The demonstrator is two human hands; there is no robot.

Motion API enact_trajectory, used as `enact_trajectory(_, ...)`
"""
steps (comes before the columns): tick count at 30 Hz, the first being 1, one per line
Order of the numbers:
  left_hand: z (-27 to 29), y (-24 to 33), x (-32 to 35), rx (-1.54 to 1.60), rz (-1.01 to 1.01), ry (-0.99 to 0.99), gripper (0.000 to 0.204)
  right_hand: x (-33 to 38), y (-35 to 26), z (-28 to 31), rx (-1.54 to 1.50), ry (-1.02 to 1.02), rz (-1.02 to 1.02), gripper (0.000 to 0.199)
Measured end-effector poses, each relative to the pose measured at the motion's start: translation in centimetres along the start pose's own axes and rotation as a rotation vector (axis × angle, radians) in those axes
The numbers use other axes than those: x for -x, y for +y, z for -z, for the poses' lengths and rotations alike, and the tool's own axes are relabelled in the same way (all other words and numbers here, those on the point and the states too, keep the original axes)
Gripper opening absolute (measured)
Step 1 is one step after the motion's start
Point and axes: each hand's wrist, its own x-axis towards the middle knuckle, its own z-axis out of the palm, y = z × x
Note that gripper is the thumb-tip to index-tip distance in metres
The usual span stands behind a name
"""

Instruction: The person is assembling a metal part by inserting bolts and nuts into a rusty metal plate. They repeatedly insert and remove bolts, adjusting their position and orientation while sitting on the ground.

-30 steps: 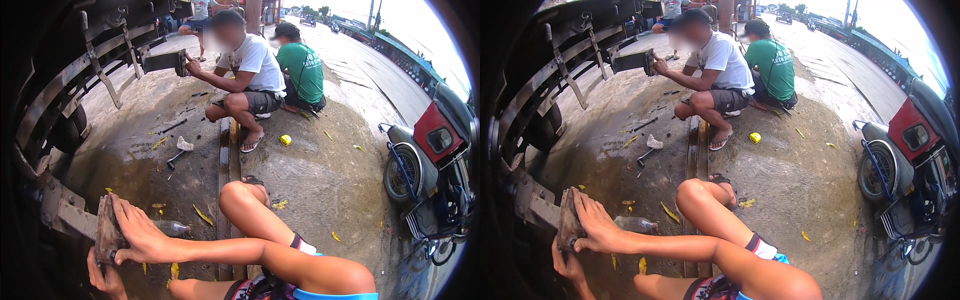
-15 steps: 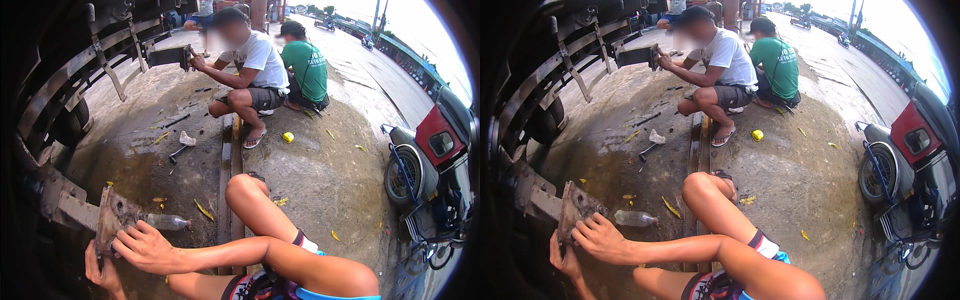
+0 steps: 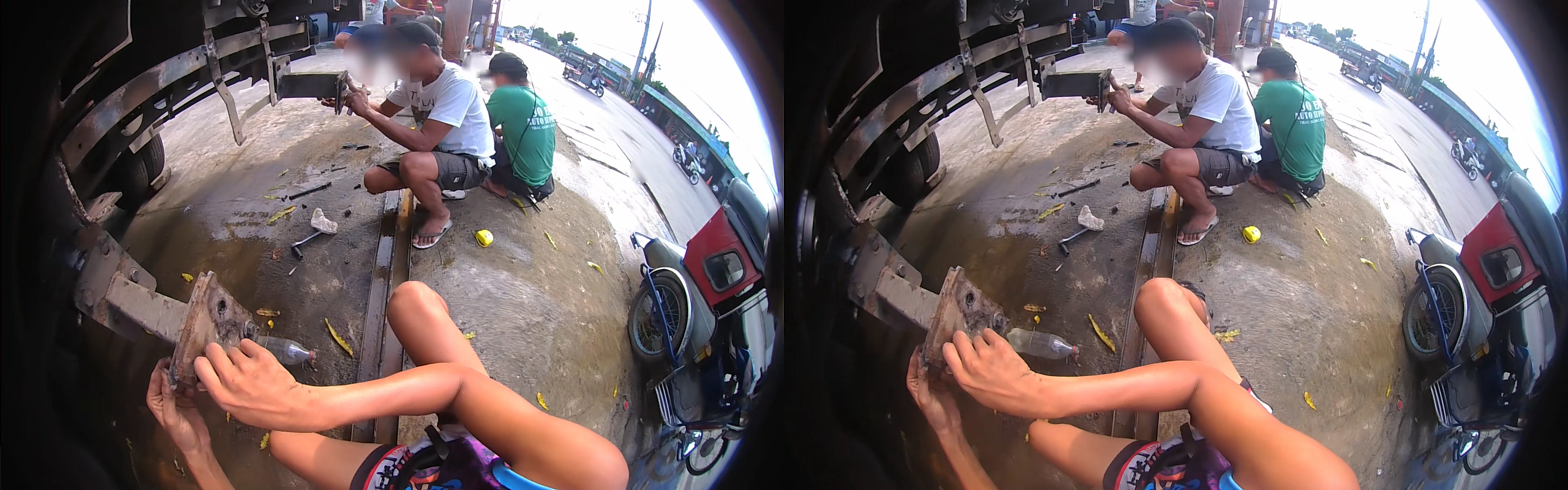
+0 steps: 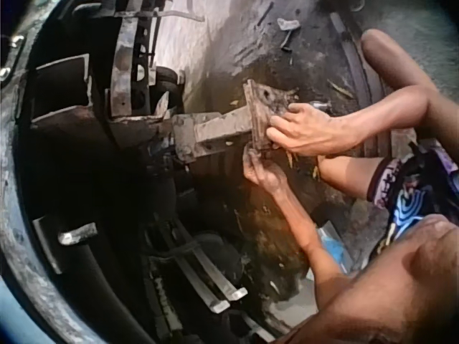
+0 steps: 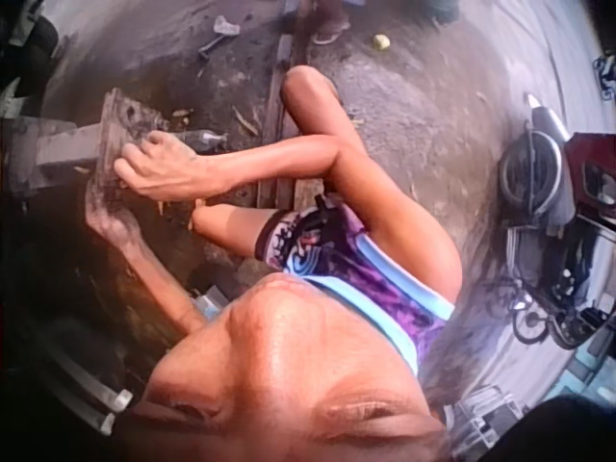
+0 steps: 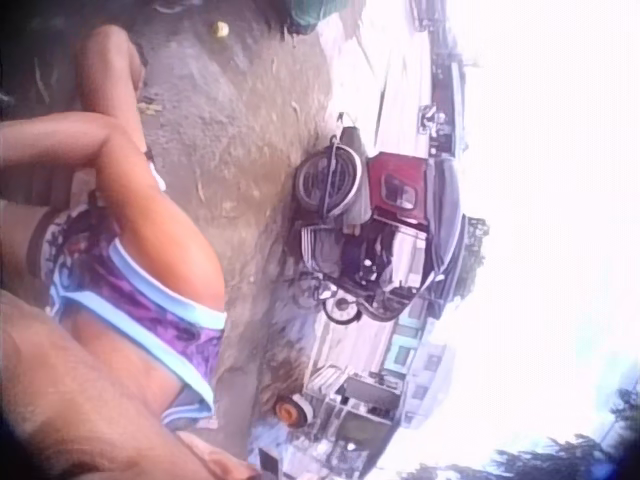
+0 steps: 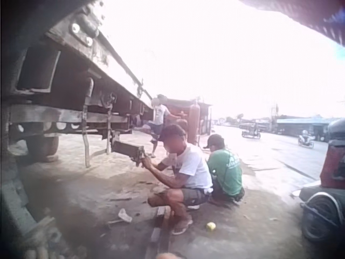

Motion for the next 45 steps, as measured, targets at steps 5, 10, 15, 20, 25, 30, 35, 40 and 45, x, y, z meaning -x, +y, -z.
enact_trajectory(5,-2.7,1.8,0.2,0.248,0.396,0.069,0.027,-0.9,0.8,1.2,-0.080,-0.106,0.031,0.021)
enact_trajectory(10,-4.3,3.6,-0.4,0.413,0.523,-0.081,0.017,-1.5,0.2,2.1,-0.090,-0.215,-0.002,0.022)
enact_trajectory(15,-4.1,2.0,0.7,0.512,0.403,-0.105,0.020,-1.3,-0.3,2.0,-0.053,-0.214,0.011,0.021)
enact_trajectory(20,-5.4,1.4,1.0,0.588,0.321,-0.080,0.026,-1.4,-0.3,1.7,-0.075,-0.220,-0.017,0.017)
enact_trajectory(25,-7.4,2.5,1.8,0.654,0.236,0.033,0.022,-1.2,-0.3,1.3,-0.126,-0.212,-0.036,0.013)
enact_trajectory(30,-7.1,0.9,1.6,0.523,0.168,0.036,0.016,-1.1,-0.6,1.9,-0.128,-0.272,-0.110,0.012)
enact_trajectory(35,-6.4,0.6,1.9,0.643,0.243,0.005,0.019,-0.4,0.0,0.9,-0.067,-0.204,-0.055,0.022)
enact_trajectory(40,-6.9,1.4,1.8,0.749,0.324,0.003,0.017,-0.3,0.2,0.9,-0.049,-0.211,-0.068,0.027)
enact_trajectory(45,-7.5,1.1,2.5,0.707,0.243,0.086,0.022,-0.4,-0.2,0.9,-0.080,-0.250,-0.130,0.029)
